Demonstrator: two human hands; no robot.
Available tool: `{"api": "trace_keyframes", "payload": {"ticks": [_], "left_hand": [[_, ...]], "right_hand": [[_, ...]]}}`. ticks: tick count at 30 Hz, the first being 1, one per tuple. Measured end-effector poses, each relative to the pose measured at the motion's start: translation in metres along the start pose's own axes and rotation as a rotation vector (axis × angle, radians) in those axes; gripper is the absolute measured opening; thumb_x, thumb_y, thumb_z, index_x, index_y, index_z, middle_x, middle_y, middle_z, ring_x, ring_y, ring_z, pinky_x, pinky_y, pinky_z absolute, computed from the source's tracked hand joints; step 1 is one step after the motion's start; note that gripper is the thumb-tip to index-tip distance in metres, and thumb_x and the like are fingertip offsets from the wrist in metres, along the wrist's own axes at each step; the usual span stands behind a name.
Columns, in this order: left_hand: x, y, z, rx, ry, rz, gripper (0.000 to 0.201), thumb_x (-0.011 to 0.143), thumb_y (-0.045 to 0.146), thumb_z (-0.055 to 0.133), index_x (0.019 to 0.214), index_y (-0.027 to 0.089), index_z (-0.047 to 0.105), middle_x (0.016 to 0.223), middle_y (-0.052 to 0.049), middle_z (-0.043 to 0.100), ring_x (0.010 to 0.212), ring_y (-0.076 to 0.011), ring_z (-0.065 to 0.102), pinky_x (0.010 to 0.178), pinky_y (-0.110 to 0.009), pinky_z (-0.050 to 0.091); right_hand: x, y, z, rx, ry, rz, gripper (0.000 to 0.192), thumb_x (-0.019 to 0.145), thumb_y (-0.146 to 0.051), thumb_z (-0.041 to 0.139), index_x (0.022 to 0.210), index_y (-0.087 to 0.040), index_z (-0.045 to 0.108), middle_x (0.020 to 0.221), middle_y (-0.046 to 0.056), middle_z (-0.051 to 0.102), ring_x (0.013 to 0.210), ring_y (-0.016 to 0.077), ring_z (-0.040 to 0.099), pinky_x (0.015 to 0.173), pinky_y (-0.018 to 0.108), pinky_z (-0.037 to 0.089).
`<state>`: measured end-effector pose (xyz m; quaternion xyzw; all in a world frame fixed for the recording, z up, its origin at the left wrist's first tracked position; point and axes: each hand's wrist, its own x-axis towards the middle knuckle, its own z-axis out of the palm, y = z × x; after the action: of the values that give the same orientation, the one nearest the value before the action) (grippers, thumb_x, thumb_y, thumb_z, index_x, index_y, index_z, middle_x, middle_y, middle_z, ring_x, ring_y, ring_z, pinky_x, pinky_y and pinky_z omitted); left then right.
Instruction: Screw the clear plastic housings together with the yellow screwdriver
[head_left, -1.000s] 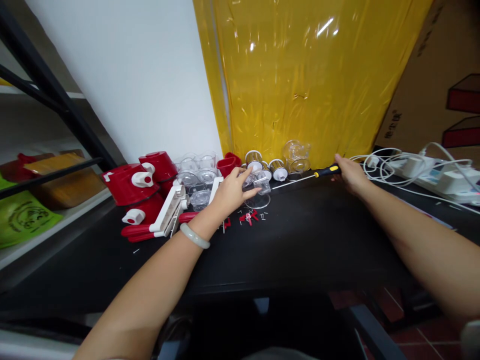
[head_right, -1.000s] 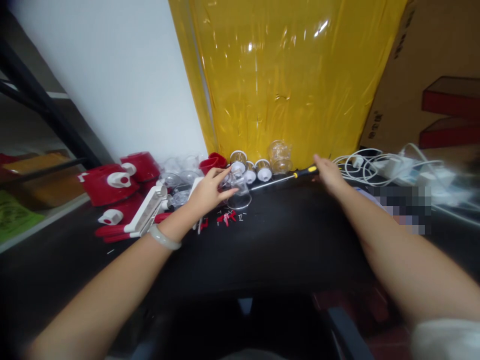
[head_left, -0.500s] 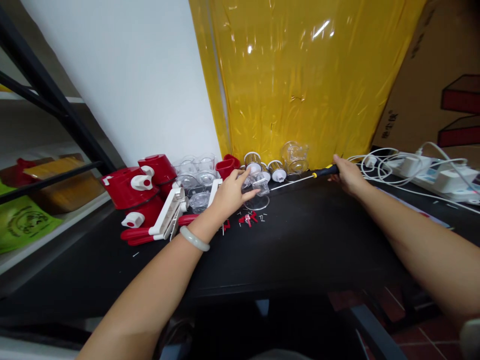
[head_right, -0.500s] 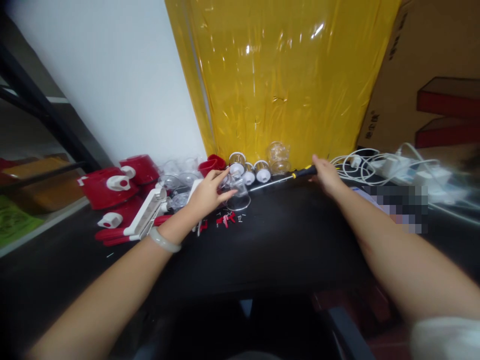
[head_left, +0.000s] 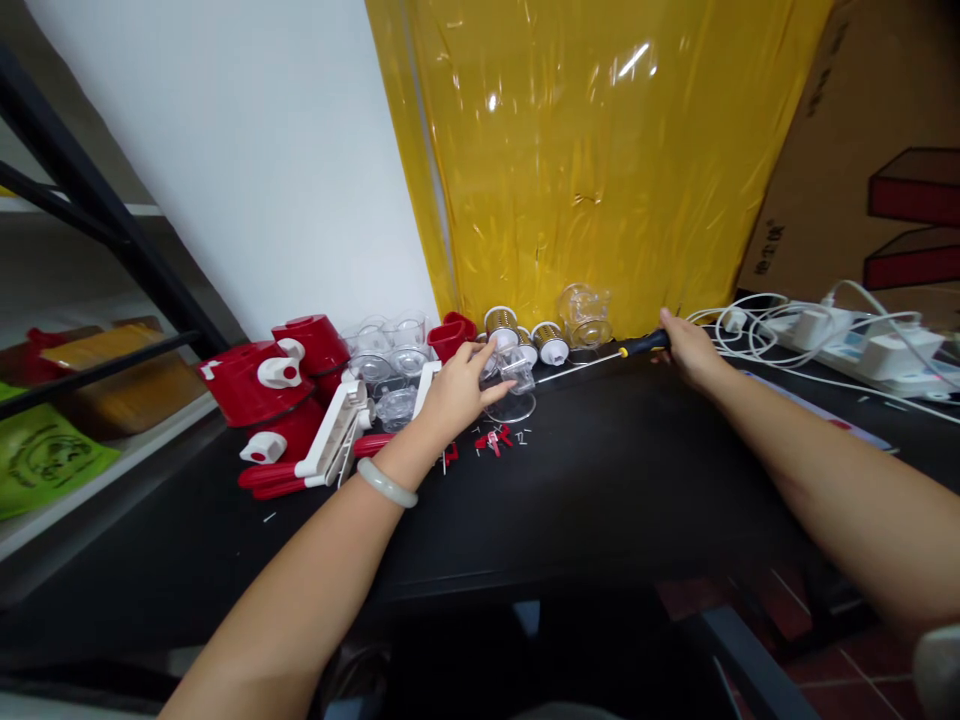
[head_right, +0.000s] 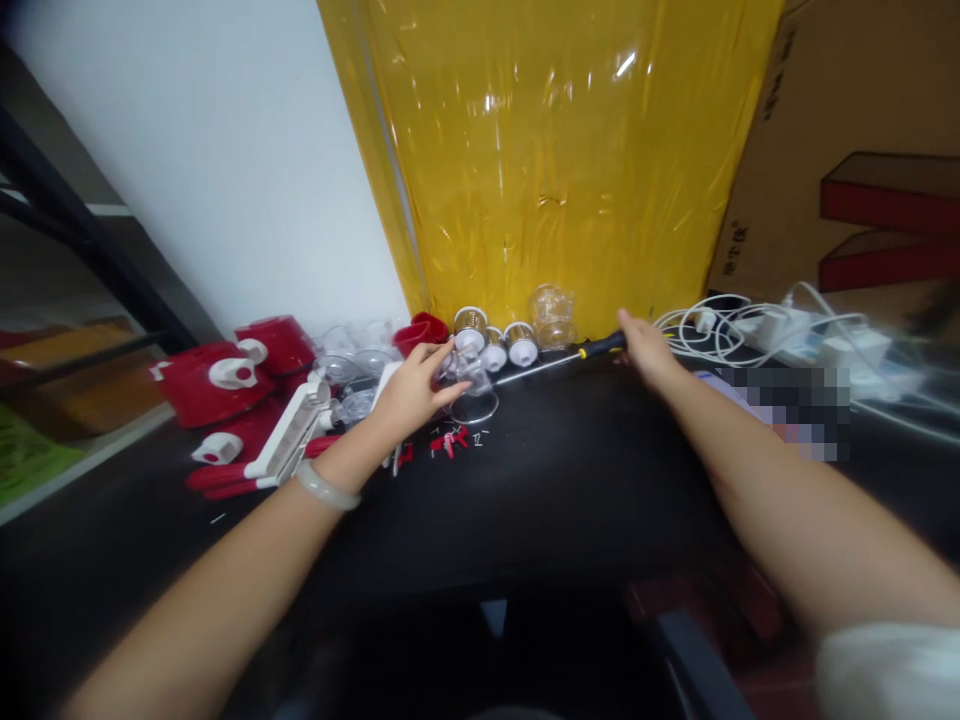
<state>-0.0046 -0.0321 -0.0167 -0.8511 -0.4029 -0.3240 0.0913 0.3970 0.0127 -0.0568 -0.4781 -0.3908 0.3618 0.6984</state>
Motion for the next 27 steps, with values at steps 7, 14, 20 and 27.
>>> {"api": "trace_keyframes", "payload": {"ticks": [7, 14, 20, 27], "left_hand": [[0.0, 0.0, 0.0, 0.0, -0.001, -0.009, 0.068, 0.096, 0.049, 0.077, 0.154, 0.021, 0.057, 0.138, -0.013, 0.064, 0.119, -0.0298, 0.07, 0.105, -0.044, 0.057], [0.001, -0.002, 0.001, 0.003, -0.011, -0.007, 0.069, 0.096, 0.05, 0.076, 0.155, 0.021, 0.056, 0.138, -0.014, 0.063, 0.12, -0.0299, 0.07, 0.105, -0.043, 0.057], [0.0, -0.003, 0.002, 0.005, 0.002, 0.001, 0.068, 0.096, 0.049, 0.076, 0.156, 0.024, 0.056, 0.138, -0.012, 0.064, 0.121, -0.0291, 0.07, 0.104, -0.041, 0.058], [0.0, -0.002, 0.002, 0.026, -0.001, -0.007, 0.068, 0.096, 0.049, 0.077, 0.155, 0.021, 0.056, 0.138, -0.014, 0.064, 0.12, -0.0302, 0.071, 0.103, -0.042, 0.059]], "right_hand": [[-0.011, -0.013, 0.008, 0.179, -0.027, 0.056, 0.024, 0.08, -0.022, 0.075, 0.07, -0.024, 0.053, 0.064, -0.001, 0.052, 0.054, 0.0126, 0.052, 0.045, 0.025, 0.05], [-0.001, -0.003, 0.001, 0.045, -0.015, 0.024, 0.042, 0.081, -0.052, 0.084, 0.072, -0.026, 0.053, 0.051, -0.004, 0.045, 0.041, 0.0121, 0.042, 0.036, 0.025, 0.038], [-0.011, -0.013, 0.006, 0.097, -0.025, 0.044, 0.028, 0.079, -0.022, 0.078, 0.069, -0.024, 0.053, 0.061, -0.002, 0.051, 0.05, 0.0118, 0.049, 0.045, 0.025, 0.048], [-0.011, -0.01, 0.003, 0.051, -0.069, 0.093, 0.041, 0.094, -0.053, 0.069, 0.07, -0.024, 0.053, 0.052, -0.002, 0.047, 0.043, 0.0125, 0.046, 0.043, 0.026, 0.047]]}}
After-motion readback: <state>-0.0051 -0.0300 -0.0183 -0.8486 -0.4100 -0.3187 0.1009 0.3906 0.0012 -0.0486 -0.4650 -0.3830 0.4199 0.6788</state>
